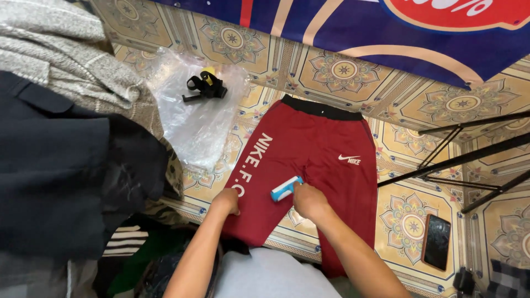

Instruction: Using a lint roller to remove lint from a pair of red pants and then folding them.

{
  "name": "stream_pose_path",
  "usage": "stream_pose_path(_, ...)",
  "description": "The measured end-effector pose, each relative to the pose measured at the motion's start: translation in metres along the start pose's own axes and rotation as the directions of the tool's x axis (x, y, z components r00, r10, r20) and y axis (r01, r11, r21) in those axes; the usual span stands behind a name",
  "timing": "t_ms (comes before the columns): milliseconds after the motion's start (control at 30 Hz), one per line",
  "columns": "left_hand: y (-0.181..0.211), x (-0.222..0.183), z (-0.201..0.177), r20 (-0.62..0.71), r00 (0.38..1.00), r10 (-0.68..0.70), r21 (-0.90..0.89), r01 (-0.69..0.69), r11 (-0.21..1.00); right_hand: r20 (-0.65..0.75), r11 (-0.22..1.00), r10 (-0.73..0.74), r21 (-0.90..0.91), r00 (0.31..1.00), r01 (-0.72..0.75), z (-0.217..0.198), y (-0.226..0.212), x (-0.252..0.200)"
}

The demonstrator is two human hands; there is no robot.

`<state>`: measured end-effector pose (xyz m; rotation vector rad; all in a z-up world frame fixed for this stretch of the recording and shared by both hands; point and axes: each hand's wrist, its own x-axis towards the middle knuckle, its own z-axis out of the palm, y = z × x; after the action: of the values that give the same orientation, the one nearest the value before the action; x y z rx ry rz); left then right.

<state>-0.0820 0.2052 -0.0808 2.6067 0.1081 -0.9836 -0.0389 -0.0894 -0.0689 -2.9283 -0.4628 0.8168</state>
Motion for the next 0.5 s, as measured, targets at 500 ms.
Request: stream_pose_path(500, 0.08, 0.027, -0.055, -0.188, 0.955, 0.231, 0.121, -0.21, 0.97, -0.065, 0.957, 0.199, 0.228, 0.978, -0.18, -0.027, -0.003, 0.046)
